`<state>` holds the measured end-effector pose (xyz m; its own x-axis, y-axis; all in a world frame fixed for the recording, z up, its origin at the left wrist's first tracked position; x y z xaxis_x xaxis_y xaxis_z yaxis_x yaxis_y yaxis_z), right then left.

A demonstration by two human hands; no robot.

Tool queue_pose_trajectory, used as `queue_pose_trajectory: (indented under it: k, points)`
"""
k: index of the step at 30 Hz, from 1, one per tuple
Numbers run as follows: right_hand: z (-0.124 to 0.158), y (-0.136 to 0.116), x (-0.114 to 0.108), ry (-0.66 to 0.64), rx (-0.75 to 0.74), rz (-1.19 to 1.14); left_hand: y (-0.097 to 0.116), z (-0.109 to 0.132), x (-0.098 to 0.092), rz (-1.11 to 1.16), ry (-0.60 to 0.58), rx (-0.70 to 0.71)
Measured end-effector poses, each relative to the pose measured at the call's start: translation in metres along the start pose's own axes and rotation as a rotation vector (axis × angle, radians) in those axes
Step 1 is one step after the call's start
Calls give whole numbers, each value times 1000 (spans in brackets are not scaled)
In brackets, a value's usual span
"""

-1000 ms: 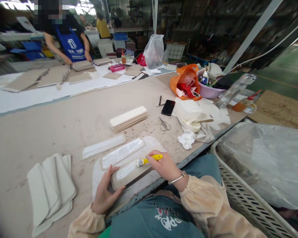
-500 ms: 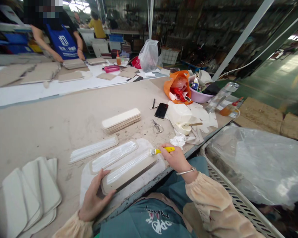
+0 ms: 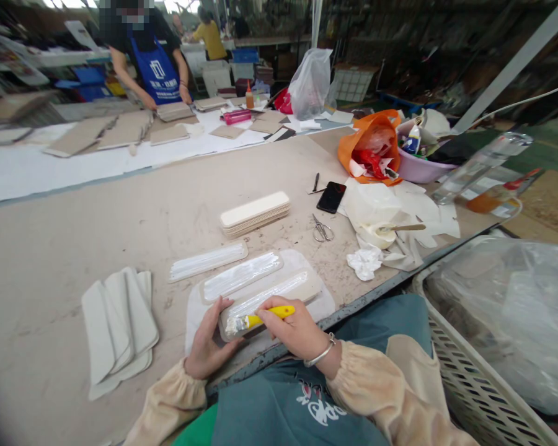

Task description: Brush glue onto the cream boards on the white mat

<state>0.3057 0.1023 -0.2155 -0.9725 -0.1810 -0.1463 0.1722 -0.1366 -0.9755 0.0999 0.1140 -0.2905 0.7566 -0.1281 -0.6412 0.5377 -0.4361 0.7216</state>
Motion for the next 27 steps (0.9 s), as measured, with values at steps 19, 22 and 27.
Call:
queue_pose_trajectory:
  k: [19, 22, 27]
  points:
    - [6, 5, -60, 107, -44, 272, 0, -2, -2, -73, 26, 25]
    - [11, 7, -83, 176, -29, 300, -2, -2, -1, -76, 28, 24]
    - [15, 10, -117, 253, -12, 368, -5, -1, -1, -81, 37, 22]
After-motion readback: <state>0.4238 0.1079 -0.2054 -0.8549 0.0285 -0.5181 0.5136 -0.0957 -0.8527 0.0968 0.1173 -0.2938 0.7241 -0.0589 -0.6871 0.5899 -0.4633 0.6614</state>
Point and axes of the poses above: each hand's wrist, its own z-axis away from the middle knuckle, its own x-axis out of the palm, y = z × x, the point moved 5 cm from there along -z, towards the middle knuckle, and after that the axes turned 5 degrees about -x, right-handed, at the moved point
